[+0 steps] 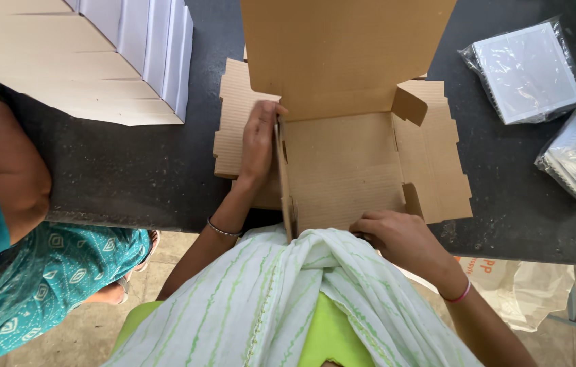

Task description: The person folds flat cardboard blanks into open boxes on a work table, pressing the sides and tucking the front flap to lock each box, then stacks the finished boxes with the pile of folded boxes. The person repeats the folding cycle with new flat blanks.

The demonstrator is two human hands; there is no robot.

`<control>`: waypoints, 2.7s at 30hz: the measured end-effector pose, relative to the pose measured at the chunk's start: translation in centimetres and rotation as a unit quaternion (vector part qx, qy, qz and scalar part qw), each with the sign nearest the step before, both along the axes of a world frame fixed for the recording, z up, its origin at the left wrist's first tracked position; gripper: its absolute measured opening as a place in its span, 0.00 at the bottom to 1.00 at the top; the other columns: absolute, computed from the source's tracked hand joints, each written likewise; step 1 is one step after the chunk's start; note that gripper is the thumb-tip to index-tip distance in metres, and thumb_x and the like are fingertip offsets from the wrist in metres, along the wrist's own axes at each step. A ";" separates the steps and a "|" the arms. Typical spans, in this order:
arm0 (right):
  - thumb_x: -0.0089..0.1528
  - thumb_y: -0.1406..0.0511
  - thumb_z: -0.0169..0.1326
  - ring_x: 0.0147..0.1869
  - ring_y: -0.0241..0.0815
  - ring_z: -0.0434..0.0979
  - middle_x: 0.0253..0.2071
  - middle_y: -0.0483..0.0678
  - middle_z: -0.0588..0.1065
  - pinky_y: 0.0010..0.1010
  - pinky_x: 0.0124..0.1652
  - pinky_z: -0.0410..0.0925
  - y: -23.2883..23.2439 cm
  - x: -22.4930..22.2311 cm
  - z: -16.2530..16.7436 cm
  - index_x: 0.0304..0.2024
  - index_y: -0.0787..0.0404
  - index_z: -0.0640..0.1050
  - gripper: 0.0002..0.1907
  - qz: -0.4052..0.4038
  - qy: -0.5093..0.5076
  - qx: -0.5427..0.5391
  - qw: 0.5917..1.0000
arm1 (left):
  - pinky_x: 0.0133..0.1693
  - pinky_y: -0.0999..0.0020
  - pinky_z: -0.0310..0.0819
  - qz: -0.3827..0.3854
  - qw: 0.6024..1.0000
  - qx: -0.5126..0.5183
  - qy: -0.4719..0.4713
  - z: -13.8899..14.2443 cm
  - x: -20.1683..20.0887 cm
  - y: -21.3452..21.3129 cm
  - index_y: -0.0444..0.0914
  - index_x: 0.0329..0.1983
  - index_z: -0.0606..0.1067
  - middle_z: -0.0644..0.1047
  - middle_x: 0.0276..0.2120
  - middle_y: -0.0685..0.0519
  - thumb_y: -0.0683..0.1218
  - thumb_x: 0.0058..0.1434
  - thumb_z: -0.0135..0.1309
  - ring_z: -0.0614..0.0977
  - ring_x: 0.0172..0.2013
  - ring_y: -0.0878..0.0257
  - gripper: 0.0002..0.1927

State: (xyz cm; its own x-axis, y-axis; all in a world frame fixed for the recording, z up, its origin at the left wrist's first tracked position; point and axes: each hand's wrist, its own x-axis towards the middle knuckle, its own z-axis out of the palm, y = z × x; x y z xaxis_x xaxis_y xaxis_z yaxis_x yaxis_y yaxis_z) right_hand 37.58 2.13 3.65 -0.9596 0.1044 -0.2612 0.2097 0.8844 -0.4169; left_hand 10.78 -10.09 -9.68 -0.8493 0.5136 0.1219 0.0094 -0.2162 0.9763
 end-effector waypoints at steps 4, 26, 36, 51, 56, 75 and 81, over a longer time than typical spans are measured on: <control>0.51 0.73 0.55 0.38 0.48 0.81 0.35 0.43 0.81 0.38 0.36 0.72 0.4 0.3 -0.9 0.37 0.52 0.85 0.16 -0.036 0.119 0.065 0.990 | 0.55 0.67 0.66 -0.006 0.996 0.089 -0.015 -0.3 -1.6 0.8 0.36 0.64 0.60 0.78 0.47 0.51 0.58 0.76 0.49 0.74 0.49 0.65 0.26; 0.60 0.71 0.55 0.40 0.45 0.79 0.35 0.43 0.80 0.38 0.44 0.69 5.8 -2.7 -4.5 0.37 0.55 0.84 0.09 0.016 0.165 0.169 0.972 | 0.45 0.62 0.84 0.058 0.996 -0.030 0.059 0.4 -1.5 4.1 0.32 0.54 0.59 0.74 0.48 0.43 0.50 0.49 0.74 0.82 0.47 0.57 0.41; 0.62 0.56 0.63 0.47 0.55 0.78 0.46 0.54 0.79 0.43 0.45 0.70 -0.5 -3.8 -2.6 0.50 0.62 0.80 0.20 -0.076 0.280 0.066 0.955 | 0.53 0.49 0.71 0.221 0.958 -0.105 0.149 -1.2 -1.0 6.4 0.35 0.55 0.60 0.76 0.47 0.39 0.33 0.52 0.54 0.79 0.49 0.40 0.28; 0.61 0.72 0.54 0.45 0.58 0.78 0.44 0.51 0.77 0.47 0.41 0.70 4.2 -3.7 -6.3 0.48 0.58 0.79 0.13 -0.158 0.219 0.135 0.953 | 0.58 0.55 0.72 -0.089 0.949 -0.112 0.282 2.7 12.2 -2.2 0.35 0.62 0.70 0.73 0.55 0.43 0.50 0.73 0.51 0.76 0.57 0.49 0.19; 0.64 0.66 0.55 0.43 0.56 0.76 0.43 0.52 0.76 0.46 0.42 0.66 3.2 -4.1 -7.2 0.47 0.60 0.79 0.09 -0.155 0.276 0.170 0.933 | 0.60 0.49 0.68 -0.039 0.766 -0.217 0.604 3.7 4.9 5.1 0.37 0.39 0.77 0.77 0.40 0.45 0.64 0.67 0.50 0.79 0.48 0.49 0.25; 0.69 0.55 0.53 0.35 0.60 0.76 0.33 0.53 0.76 0.50 0.36 0.67 2.5 -5.4 -7.0 0.34 0.60 0.78 0.17 -0.219 0.229 0.196 0.928 | 0.32 0.51 0.70 -0.182 0.776 -0.175 0.579 1.2 1.4 6.3 0.41 0.28 0.78 0.79 0.28 0.50 0.62 0.69 0.53 0.82 0.34 0.49 0.23; 0.68 0.60 0.52 0.45 0.60 0.78 0.40 0.56 0.78 0.49 0.44 0.69 -0.8 -5.3 -3.8 0.44 0.61 0.79 0.12 -0.151 0.198 0.020 0.968 | 0.72 0.49 0.55 -0.178 0.729 -0.226 0.621 1.2 -0.9 3.2 0.46 0.38 0.81 0.83 0.42 0.57 0.45 0.63 0.55 0.78 0.55 0.54 0.05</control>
State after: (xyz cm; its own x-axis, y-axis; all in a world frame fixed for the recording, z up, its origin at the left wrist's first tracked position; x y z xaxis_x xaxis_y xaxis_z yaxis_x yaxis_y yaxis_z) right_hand 32.32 1.38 -0.14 -0.9081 0.3976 0.1311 0.2915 0.8253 -0.4836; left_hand 9.91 -6.90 -8.47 -0.0311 0.9012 0.4323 0.9686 -0.0795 0.2354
